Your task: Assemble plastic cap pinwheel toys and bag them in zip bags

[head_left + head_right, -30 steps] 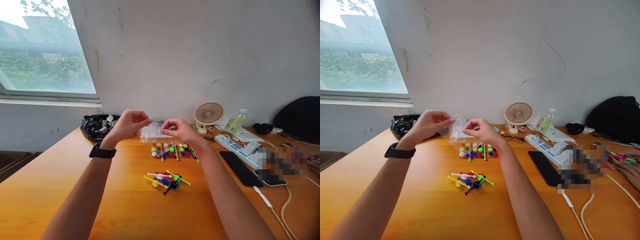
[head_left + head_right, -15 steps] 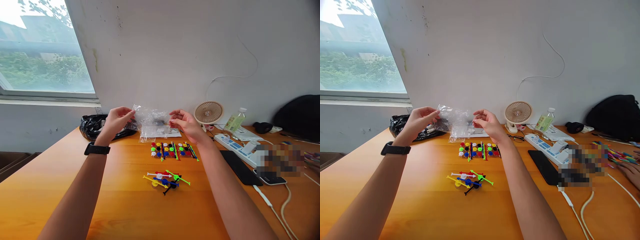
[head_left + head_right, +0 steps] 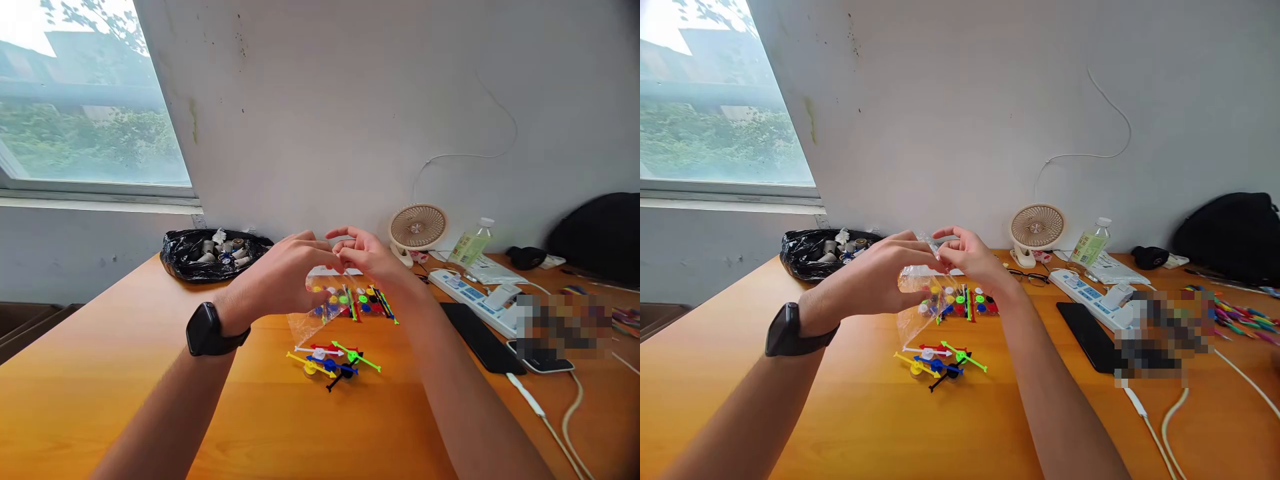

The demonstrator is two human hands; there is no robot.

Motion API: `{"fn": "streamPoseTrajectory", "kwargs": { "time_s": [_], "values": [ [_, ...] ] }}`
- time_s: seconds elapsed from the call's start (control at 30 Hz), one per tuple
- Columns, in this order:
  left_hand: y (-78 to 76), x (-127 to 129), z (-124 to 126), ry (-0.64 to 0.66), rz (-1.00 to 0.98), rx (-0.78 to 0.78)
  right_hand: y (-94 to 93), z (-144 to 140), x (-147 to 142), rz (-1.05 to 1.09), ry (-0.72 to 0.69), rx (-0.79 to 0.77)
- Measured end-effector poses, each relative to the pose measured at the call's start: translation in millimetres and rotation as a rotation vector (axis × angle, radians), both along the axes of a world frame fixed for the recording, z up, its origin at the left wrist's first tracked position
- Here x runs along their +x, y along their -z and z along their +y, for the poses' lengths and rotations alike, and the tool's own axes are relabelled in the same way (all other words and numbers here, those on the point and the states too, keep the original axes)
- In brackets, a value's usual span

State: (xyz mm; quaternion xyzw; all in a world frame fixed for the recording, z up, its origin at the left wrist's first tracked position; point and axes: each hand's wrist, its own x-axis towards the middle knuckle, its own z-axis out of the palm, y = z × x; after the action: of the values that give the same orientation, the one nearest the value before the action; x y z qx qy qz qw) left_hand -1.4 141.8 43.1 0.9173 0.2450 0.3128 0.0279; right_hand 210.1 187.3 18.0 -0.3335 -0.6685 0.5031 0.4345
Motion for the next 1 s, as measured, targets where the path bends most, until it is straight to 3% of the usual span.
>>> {"fn": "streamPoseTrajectory", "kwargs": {
  "time_s": [0.2,0.37,0.6,0.8,1.0],
  "values": [
    [11.4,-1,13,-0.053,0.124,0.044,2.9,4,1,-0.007,-0.029,-0.019],
    [7.5,-2,10,-0.098,0.062,0.055,4.2,6,7,0.11,-0.085,-0.024],
    [1.0,-1,5,-0.173,-0.238,-0.021,23.4,8,12,0.014,-0.443,-0.108],
    [-5.3,-7,0,-0.066,-0.217,-0.101,32.8,14,7,0.059,-0.685,-0.076],
    [-15.4,-12,-11,0.119,-0.066,-0.287,27.1,12,7,0.002,-0.703,0.056]
  ]
}}
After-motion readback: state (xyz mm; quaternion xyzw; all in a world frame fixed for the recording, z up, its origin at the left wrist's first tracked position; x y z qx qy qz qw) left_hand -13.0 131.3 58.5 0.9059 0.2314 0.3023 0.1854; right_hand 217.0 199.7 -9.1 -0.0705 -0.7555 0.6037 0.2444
